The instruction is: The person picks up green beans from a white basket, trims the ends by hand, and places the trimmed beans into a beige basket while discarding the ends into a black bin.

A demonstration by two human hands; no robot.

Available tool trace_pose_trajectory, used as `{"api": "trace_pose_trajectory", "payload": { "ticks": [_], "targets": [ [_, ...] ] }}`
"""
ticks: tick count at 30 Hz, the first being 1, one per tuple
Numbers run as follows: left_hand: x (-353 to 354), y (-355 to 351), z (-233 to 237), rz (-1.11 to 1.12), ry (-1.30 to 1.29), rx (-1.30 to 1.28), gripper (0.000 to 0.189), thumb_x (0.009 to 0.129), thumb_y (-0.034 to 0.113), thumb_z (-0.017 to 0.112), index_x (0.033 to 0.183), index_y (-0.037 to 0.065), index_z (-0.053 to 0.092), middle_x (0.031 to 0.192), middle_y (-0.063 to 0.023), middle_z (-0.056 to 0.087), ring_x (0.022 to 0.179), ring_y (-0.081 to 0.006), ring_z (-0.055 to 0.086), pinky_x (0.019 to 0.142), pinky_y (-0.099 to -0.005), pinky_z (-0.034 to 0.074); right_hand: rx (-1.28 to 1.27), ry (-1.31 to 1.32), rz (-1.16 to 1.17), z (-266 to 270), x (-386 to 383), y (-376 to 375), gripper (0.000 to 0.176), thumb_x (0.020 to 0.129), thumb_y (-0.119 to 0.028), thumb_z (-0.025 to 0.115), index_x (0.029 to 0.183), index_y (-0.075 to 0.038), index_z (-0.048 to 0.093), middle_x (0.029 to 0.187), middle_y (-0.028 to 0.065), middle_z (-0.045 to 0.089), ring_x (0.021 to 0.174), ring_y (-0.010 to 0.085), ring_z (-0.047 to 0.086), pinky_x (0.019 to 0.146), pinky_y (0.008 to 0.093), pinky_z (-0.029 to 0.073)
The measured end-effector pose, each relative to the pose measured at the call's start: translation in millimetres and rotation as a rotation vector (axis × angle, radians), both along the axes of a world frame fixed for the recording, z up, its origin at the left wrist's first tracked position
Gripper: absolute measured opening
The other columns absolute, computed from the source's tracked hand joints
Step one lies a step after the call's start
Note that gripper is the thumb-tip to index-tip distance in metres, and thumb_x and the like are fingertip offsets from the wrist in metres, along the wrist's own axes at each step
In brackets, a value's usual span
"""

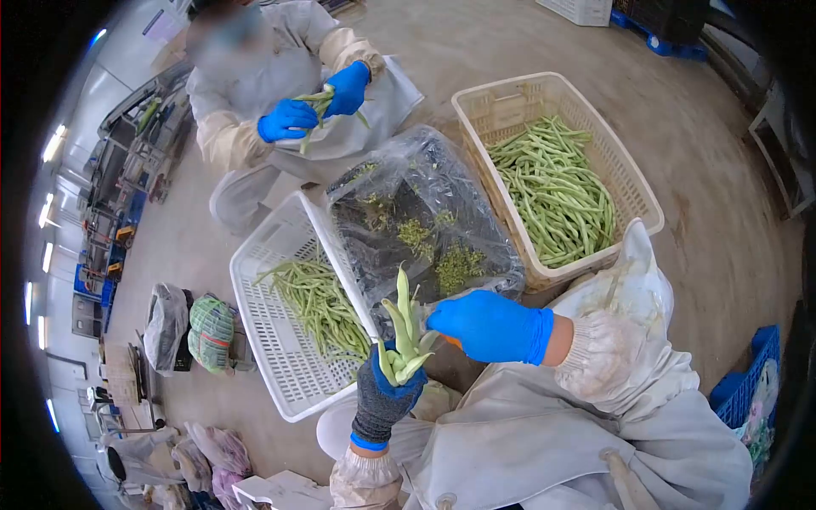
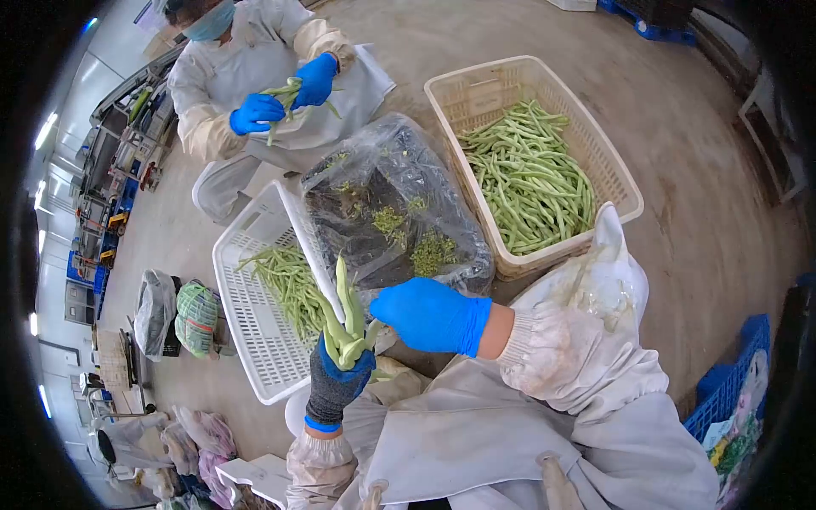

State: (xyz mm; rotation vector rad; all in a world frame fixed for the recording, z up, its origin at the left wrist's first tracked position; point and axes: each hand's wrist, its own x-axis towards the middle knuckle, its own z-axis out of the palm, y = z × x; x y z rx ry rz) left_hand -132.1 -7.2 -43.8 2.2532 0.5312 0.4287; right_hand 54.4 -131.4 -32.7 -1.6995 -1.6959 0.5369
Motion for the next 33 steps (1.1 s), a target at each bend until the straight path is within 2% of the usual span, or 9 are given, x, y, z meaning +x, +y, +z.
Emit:
{"api": "trace_pose_trajectory", "payload": {
  "ticks": [6,8,12,14,15,18,23,25,33],
  "targets": [
    [-9,-2,-7,0.005,0.030,0.058,0.037,0.070,0.015,0.072,0.097,0.000,0.052,0.075,-0.0153,0.062,0.064,-0.0315,0.062,0.057,-0.0383,0.049,0.051,-0.235,-0.089,-12,-17,0,0.023,0.077,-0.002,0.056,0.099,-0.003,0.061,0.084,0.0152,0.062,0.075,0.0320,0.062,0.063,0.0376,0.051],
    [-13,-4,-11,0.083,-0.071,-0.120,0.037,0.069,0.013,0.071,0.098,0.000,0.052,0.077,-0.0142,0.063,0.067,-0.0275,0.063,0.060,-0.0364,0.050,-0.002,0.753,-0.182,-12,-9,3,0.020,0.080,-0.005,0.056,0.099,-0.002,0.062,0.085,0.0153,0.064,0.065,0.0259,0.063,0.061,0.0356,0.052],
    [-24,2,-18,0.103,-0.044,-0.433,0.037,0.069,0.010,0.069,0.101,-0.001,0.053,0.080,-0.0120,0.064,0.071,-0.0214,0.064,0.064,-0.0336,0.051,0.236,1.153,-0.311,-19,22,12,0.033,0.080,-0.007,0.059,0.113,-0.005,0.060,0.099,0.0157,0.064,0.077,0.0232,0.063,0.071,0.0326,0.052],
    [-22,-2,-9,0.043,-0.018,-0.675,0.037,0.070,0.007,0.067,0.103,-0.002,0.054,0.082,-0.0090,0.065,0.074,-0.0173,0.063,0.067,-0.0314,0.051,0.403,0.016,-0.369,-11,25,12,0.041,0.081,-0.006,0.058,0.121,-0.009,0.056,0.111,0.0160,0.059,0.095,0.0273,0.060,0.079,0.0349,0.049],
    [-22,0,-10,0.036,-0.023,-0.673,0.037,0.070,0.007,0.067,0.103,-0.002,0.054,0.082,-0.0090,0.065,0.074,-0.0173,0.063,0.067,-0.0314,0.051,0.513,-0.100,-0.310,-3,20,15,0.048,0.082,-0.004,0.055,0.130,-0.012,0.049,0.119,0.0150,0.054,0.102,0.0296,0.056,0.081,0.0369,0.048],
    [-26,1,-17,-0.075,-0.014,-0.633,0.034,0.072,0.004,0.066,0.104,-0.002,0.055,0.085,-0.0085,0.065,0.075,-0.0166,0.063,0.068,-0.0303,0.051,0.384,0.177,-0.057,33,0,11,0.048,0.083,-0.003,0.054,0.130,-0.013,0.048,0.115,0.0136,0.055,0.098,0.0313,0.056,0.079,0.0369,0.048],
    [-26,-10,-2,-0.074,-0.099,-0.985,0.035,0.070,0.000,0.064,0.103,-0.003,0.053,0.083,-0.0129,0.062,0.074,-0.0220,0.061,0.068,-0.0343,0.052,0.281,-0.032,0.056,31,1,18,0.044,0.080,-0.001,0.055,0.123,-0.011,0.054,0.106,0.0125,0.056,0.095,0.0303,0.057,0.079,0.0364,0.048],
    [-28,-10,-2,-0.056,-0.085,-0.988,0.035,0.070,0.000,0.065,0.103,-0.003,0.053,0.084,-0.0129,0.062,0.074,-0.0220,0.061,0.068,-0.0345,0.052,0.131,-0.066,0.035,33,5,13,0.040,0.080,-0.002,0.055,0.119,-0.010,0.056,0.099,0.0114,0.054,0.089,0.0289,0.058,0.072,0.0377,0.048],
    [-32,-6,-9,-0.050,-0.040,-1.016,0.040,0.071,-0.002,0.065,0.109,-0.002,0.053,0.091,-0.0115,0.063,0.082,-0.0200,0.063,0.070,-0.0313,0.053,0.139,-0.447,0.001,11,1,11,0.021,0.081,-0.006,0.056,0.102,-0.007,0.058,0.093,0.0119,0.054,0.083,0.0306,0.058,0.065,0.0392,0.048]
  ]
}}
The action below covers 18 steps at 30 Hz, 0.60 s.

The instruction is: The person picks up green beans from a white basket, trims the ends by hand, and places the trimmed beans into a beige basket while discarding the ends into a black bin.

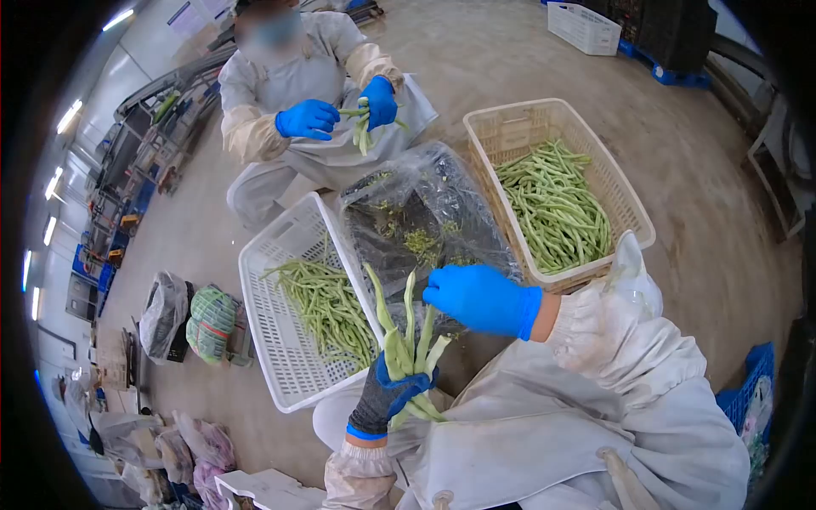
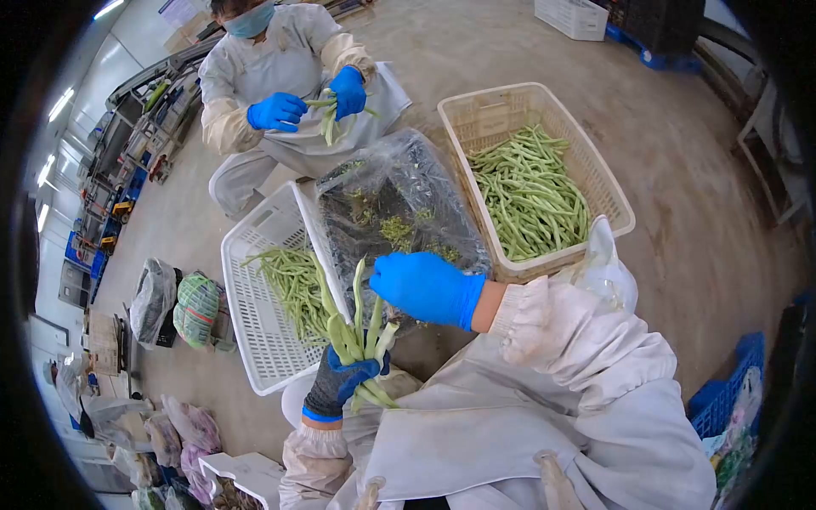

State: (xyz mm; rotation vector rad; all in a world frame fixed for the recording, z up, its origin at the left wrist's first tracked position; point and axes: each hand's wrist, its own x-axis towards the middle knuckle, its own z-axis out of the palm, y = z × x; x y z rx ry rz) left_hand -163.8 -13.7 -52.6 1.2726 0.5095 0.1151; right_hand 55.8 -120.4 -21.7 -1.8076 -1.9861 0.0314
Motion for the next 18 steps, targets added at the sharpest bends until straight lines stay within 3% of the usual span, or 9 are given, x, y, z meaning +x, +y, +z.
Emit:
{"api": "trace_pose_trajectory", "payload": {
  "ticks": [2,4,5,7,10,13,14,15,18],
  "targets": [
    [3,1,-3,-0.057,0.047,0.060,0.039,0.072,0.001,0.064,0.108,-0.002,0.053,0.089,-0.0105,0.062,0.076,-0.0192,0.062,0.067,-0.0304,0.053,0.032,-0.040,-0.050,-14,-4,2,0.019,0.081,-0.006,0.056,0.100,-0.007,0.058,0.091,0.0129,0.054,0.082,0.0316,0.058,0.065,0.0397,0.048],
    [10,2,2,-0.037,0.027,0.041,0.038,0.072,0.002,0.064,0.107,-0.002,0.053,0.087,-0.0103,0.062,0.075,-0.0192,0.061,0.065,-0.0302,0.052,0.146,0.356,-0.217,-34,-4,8,0.019,0.081,-0.006,0.056,0.100,-0.007,0.058,0.091,0.0144,0.055,0.083,0.0338,0.057,0.068,0.0407,0.047],
    [15,3,5,-0.020,0.004,0.023,0.037,0.071,0.003,0.064,0.107,-0.002,0.053,0.085,-0.0101,0.061,0.073,-0.0192,0.061,0.064,-0.0300,0.052,0.145,0.354,-0.215,-45,-4,11,0.019,0.081,-0.006,0.056,0.100,-0.007,0.058,0.091,0.0144,0.055,0.083,0.0338,0.057,0.068,0.0407,0.047],
    [19,4,9,-0.018,0.039,-0.016,0.036,0.071,0.005,0.064,0.105,-0.002,0.054,0.084,-0.0104,0.061,0.073,-0.0194,0.061,0.064,-0.0296,0.052,0.344,0.687,-0.491,-66,-4,21,0.019,0.082,-0.005,0.057,0.101,-0.007,0.057,0.094,0.0155,0.057,0.085,0.0343,0.058,0.072,0.0409,0.047],
    [11,-4,22,-0.067,-0.014,-0.027,0.037,0.070,0.006,0.064,0.105,-0.001,0.054,0.083,-0.0107,0.061,0.073,-0.0206,0.061,0.065,-0.0323,0.052,0.453,0.557,-0.654,-88,60,10,0.028,0.083,-0.009,0.057,0.110,-0.009,0.057,0.106,0.0210,0.056,0.092,0.0405,0.055,0.076,0.0459,0.047],
    [7,0,13,-0.056,-0.041,-0.178,0.038,0.070,0.005,0.065,0.106,-0.001,0.054,0.084,-0.0107,0.061,0.074,-0.0215,0.061,0.066,-0.0336,0.052,0.339,0.325,-0.515,-49,56,8,0.041,0.084,-0.011,0.057,0.124,-0.014,0.051,0.112,0.0225,0.054,0.098,0.0414,0.055,0.079,0.0459,0.047],
    [7,1,8,-0.077,-0.072,-0.214,0.039,0.070,0.004,0.065,0.107,0.000,0.054,0.085,-0.0107,0.060,0.074,-0.0218,0.061,0.067,-0.0339,0.052,0.228,0.516,-0.464,-36,48,10,0.047,0.086,-0.011,0.056,0.131,-0.017,0.046,0.118,0.0214,0.053,0.100,0.0403,0.055,0.080,0.0448,0.047],
    [8,3,6,-0.084,-0.077,-0.216,0.039,0.070,0.004,0.065,0.107,0.000,0.054,0.085,-0.0107,0.060,0.074,-0.0218,0.061,0.067,-0.0339,0.052,0.230,0.509,-0.469,-21,41,12,0.047,0.086,-0.011,0.056,0.131,-0.017,0.046,0.118,0.0214,0.053,0.100,0.0403,0.055,0.080,0.0448,0.047],
    [9,-2,14,-0.087,-0.042,-0.197,0.042,0.068,0.005,0.065,0.108,-0.001,0.053,0.085,-0.0107,0.060,0.074,-0.0220,0.060,0.068,-0.0340,0.051,0.236,0.538,-0.125,-2,28,16,0.038,0.087,-0.011,0.055,0.124,-0.015,0.052,0.111,0.0174,0.056,0.094,0.0377,0.057,0.077,0.0426,0.048]
  ]
}}
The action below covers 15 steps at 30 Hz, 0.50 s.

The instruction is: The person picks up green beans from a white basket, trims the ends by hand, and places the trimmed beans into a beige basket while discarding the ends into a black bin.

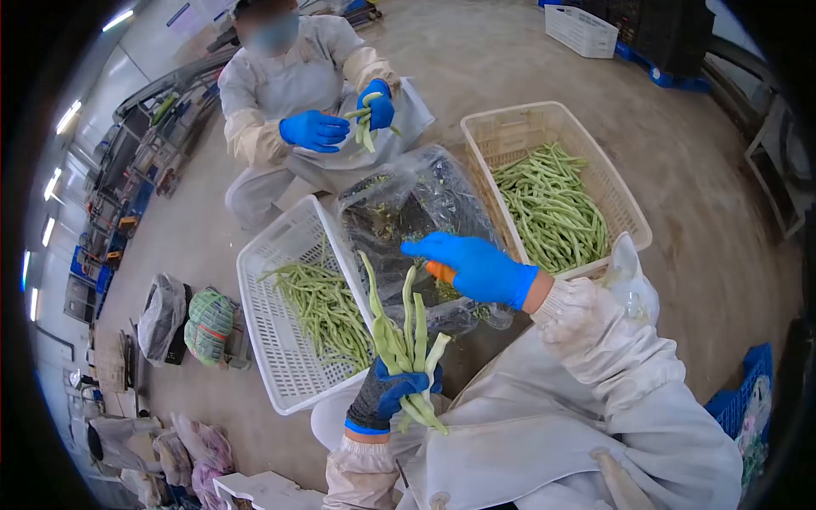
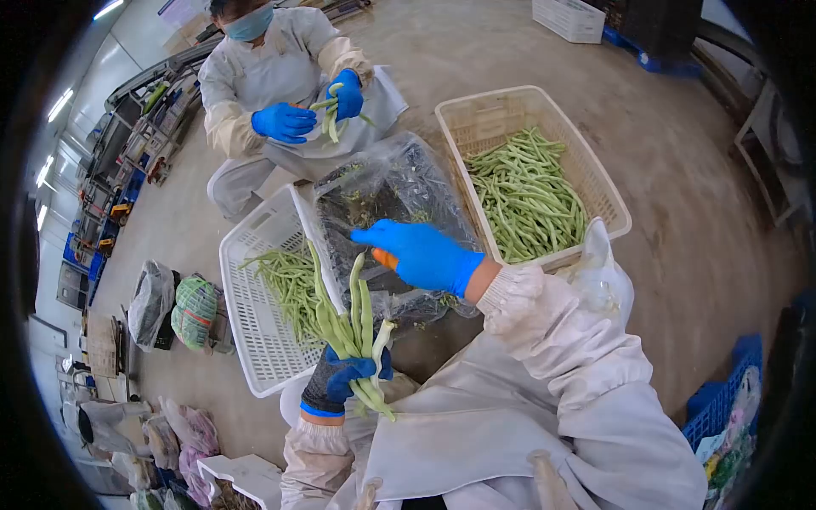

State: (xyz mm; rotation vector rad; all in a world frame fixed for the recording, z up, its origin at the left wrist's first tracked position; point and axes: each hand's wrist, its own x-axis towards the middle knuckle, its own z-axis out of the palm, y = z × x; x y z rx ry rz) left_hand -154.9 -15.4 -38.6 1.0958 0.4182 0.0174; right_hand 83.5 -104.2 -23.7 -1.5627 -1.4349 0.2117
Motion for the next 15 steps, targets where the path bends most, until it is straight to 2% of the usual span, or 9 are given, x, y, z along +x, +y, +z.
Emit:
{"api": "trace_pose_trajectory", "payload": {
  "ticks": [2,3,5,9,11,12,14,15],
  "targets": [
    [0,-1,-1,-0.006,-0.009,0.030,0.044,0.067,0.010,0.067,0.107,-0.001,0.052,0.082,-0.0124,0.059,0.073,-0.0236,0.059,0.066,-0.0351,0.051,-0.055,-0.133,0.103,-2,2,6,0.026,0.087,-0.010,0.054,0.113,-0.011,0.058,0.100,0.0145,0.058,0.087,0.0353,0.058,0.073,0.0410,0.048],
    [0,-1,-1,-0.008,-0.020,0.054,0.046,0.066,0.014,0.068,0.106,-0.002,0.051,0.080,-0.0141,0.057,0.072,-0.0252,0.058,0.065,-0.0363,0.050,-0.053,-0.134,0.103,-2,2,7,0.026,0.087,-0.010,0.054,0.113,-0.011,0.058,0.100,0.0145,0.058,0.087,0.0353,0.058,0.073,0.0410,0.048],
    [-2,-2,-1,0.004,-0.015,0.040,0.046,0.066,0.015,0.068,0.106,-0.002,0.051,0.080,-0.0139,0.057,0.072,-0.0251,0.058,0.065,-0.0363,0.050,-0.014,-0.207,0.122,-1,2,8,0.017,0.085,-0.009,0.055,0.102,-0.007,0.060,0.089,0.0133,0.058,0.081,0.0340,0.058,0.069,0.0403,0.048],
    [-3,-1,-3,0.003,-0.010,0.026,0.045,0.067,0.015,0.067,0.105,-0.003,0.052,0.080,-0.0136,0.057,0.073,-0.0249,0.058,0.066,-0.0364,0.050,-0.064,-0.296,0.110,-4,-1,6,0.017,0.083,-0.007,0.055,0.099,-0.006,0.060,0.087,0.0136,0.058,0.079,0.0333,0.057,0.067,0.0396,0.047],
    [-1,-4,-3,0.017,-0.010,0.007,0.043,0.068,0.012,0.066,0.106,-0.002,0.052,0.081,-0.0121,0.058,0.074,-0.0238,0.059,0.066,-0.0348,0.050,0.070,-0.037,-0.046,-15,-10,6,0.016,0.082,-0.006,0.055,0.097,-0.006,0.060,0.087,0.0142,0.058,0.079,0.0321,0.058,0.067,0.0380,0.047],
    [-1,-4,-2,0.031,-0.010,-0.012,0.042,0.069,0.009,0.065,0.108,-0.001,0.052,0.082,-0.0107,0.058,0.075,-0.0228,0.060,0.067,-0.0332,0.051,0.071,-0.035,-0.040,-24,-8,9,0.016,0.082,-0.006,0.055,0.097,-0.006,0.060,0.087,0.0142,0.058,0.079,0.0321,0.058,0.067,0.0380,0.047],
    [0,-4,2,0.029,-0.016,-0.006,0.041,0.069,0.009,0.065,0.108,-0.001,0.052,0.083,-0.0108,0.058,0.075,-0.0230,0.061,0.066,-0.0334,0.051,0.193,0.213,-0.274,-44,4,10,0.013,0.085,-0.007,0.058,0.098,-0.005,0.061,0.086,0.0132,0.061,0.075,0.0307,0.058,0.068,0.0360,0.048],
    [0,-4,2,0.019,-0.024,0.001,0.041,0.070,0.009,0.065,0.108,-0.001,0.052,0.083,-0.0110,0.059,0.075,-0.0232,0.061,0.066,-0.0336,0.052,0.192,0.214,-0.268,-48,19,6,0.013,0.085,-0.007,0.058,0.098,-0.005,0.061,0.086,0.0132,0.061,0.075,0.0307,0.058,0.068,0.0360,0.048]
  ]
}}
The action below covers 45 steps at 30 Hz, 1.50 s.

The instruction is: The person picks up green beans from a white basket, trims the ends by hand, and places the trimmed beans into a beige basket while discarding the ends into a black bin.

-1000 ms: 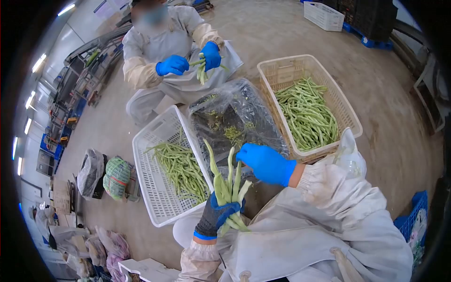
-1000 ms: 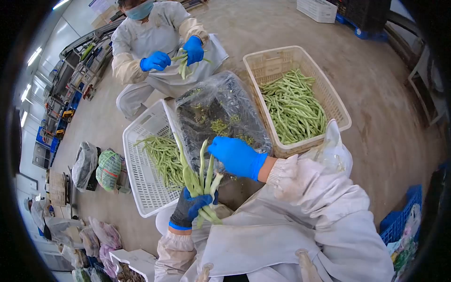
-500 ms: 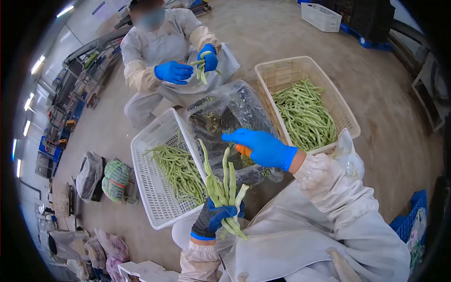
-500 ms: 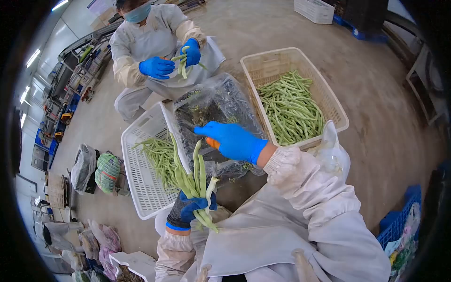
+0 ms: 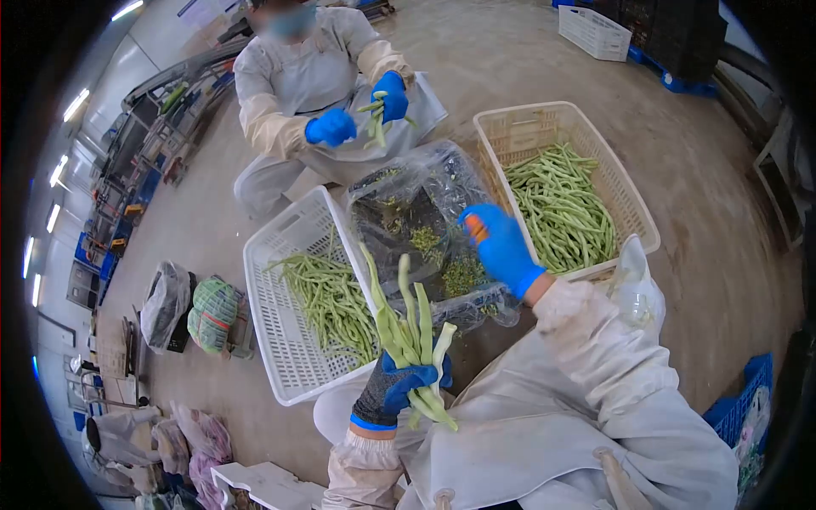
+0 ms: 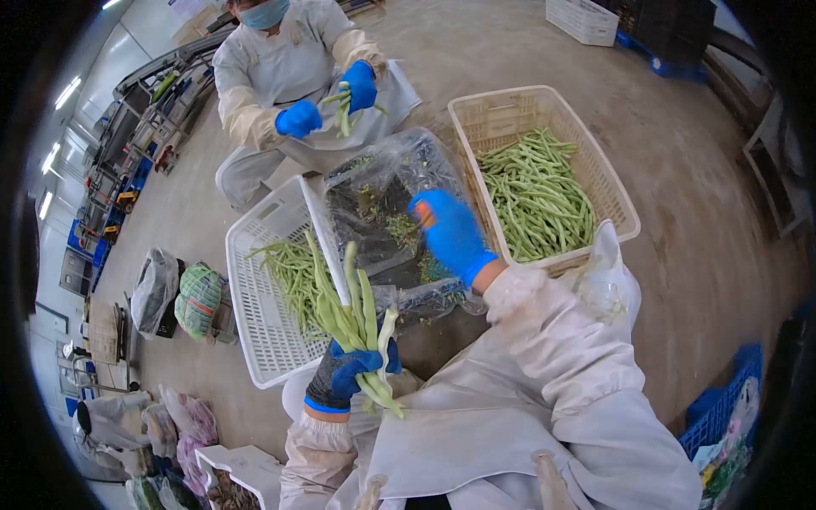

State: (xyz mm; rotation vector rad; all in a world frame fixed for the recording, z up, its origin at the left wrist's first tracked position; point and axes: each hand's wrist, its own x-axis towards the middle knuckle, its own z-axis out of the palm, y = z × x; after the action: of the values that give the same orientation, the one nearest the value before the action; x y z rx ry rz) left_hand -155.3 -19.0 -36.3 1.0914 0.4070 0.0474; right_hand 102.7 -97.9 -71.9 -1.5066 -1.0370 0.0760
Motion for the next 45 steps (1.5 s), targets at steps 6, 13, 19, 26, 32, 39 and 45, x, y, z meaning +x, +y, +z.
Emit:
{"api": "trace_pose_trajectory", "payload": {
  "ticks": [6,13,19,26,32,39,45],
  "targets": [
    [3,5,-6,0.039,0.072,-0.049,0.042,0.071,0.008,0.064,0.110,-0.002,0.052,0.085,-0.0120,0.059,0.073,-0.0240,0.061,0.064,-0.0350,0.053,-0.147,-0.487,0.080,38,-4,-10,0.029,0.086,-0.011,0.057,0.114,-0.006,0.057,0.099,0.0145,0.055,0.088,0.0304,0.055,0.076,0.0385,0.046],
    [12,-2,-4,0.071,0.141,-0.081,0.043,0.071,0.008,0.061,0.112,-0.003,0.050,0.084,-0.0119,0.059,0.072,-0.0244,0.061,0.064,-0.0350,0.053,-0.397,-0.088,0.615,49,-62,-1,0.032,0.079,-0.009,0.053,0.111,-0.004,0.056,0.101,0.0220,0.058,0.091,0.0406,0.056,0.077,0.0447,0.046],
    [8,5,-3,0.056,0.142,-0.110,0.045,0.071,0.004,0.059,0.114,-0.001,0.050,0.086,-0.0120,0.059,0.072,-0.0236,0.061,0.064,-0.0348,0.053,-0.499,-0.218,0.728,67,-53,-3,0.024,0.077,-0.011,0.055,0.098,-0.003,0.062,0.086,0.0203,0.062,0.081,0.0400,0.059,0.071,0.0457,0.048],
    [12,4,-2,0.054,0.208,-0.083,0.045,0.071,0.004,0.059,0.115,-0.001,0.049,0.086,-0.0118,0.059,0.071,-0.0222,0.060,0.064,-0.0340,0.052,-0.604,-0.744,0.682,62,-58,3,0.010,0.072,-0.011,0.060,0.078,-0.003,0.060,0.075,0.0185,0.061,0.071,0.0375,0.061,0.062,0.0430,0.049],
    [19,8,-8,0.079,0.184,-0.037,0.043,0.071,0.003,0.060,0.112,-0.001,0.049,0.082,-0.0104,0.059,0.069,-0.0199,0.060,0.061,-0.0312,0.051,-0.498,-0.506,0.371,20,-58,6,0.009,0.076,-0.008,0.057,0.085,-0.005,0.059,0.077,0.0158,0.056,0.076,0.0362,0.059,0.065,0.0437,0.048],
    [10,14,-21,0.094,0.165,0.029,0.047,0.072,0.005,0.062,0.116,-0.001,0.049,0.085,-0.0108,0.060,0.069,-0.0195,0.060,0.062,-0.0306,0.052,-0.322,-0.391,0.097,22,-15,-5,0.026,0.083,-0.006,0.054,0.109,-0.004,0.057,0.100,0.0171,0.056,0.090,0.0358,0.056,0.076,0.0416,0.047],
    [16,11,-15,0.054,0.190,0.102,0.053,0.073,0.002,0.061,0.123,0.000,0.045,0.091,-0.0114,0.061,0.075,-0.0192,0.062,0.065,-0.0305,0.053,-0.268,-0.501,0.420,53,-46,1,0.033,0.080,-0.005,0.054,0.113,-0.005,0.054,0.092,0.0141,0.055,0.086,0.0337,0.057,0.073,0.0406,0.048]
  ]
}}
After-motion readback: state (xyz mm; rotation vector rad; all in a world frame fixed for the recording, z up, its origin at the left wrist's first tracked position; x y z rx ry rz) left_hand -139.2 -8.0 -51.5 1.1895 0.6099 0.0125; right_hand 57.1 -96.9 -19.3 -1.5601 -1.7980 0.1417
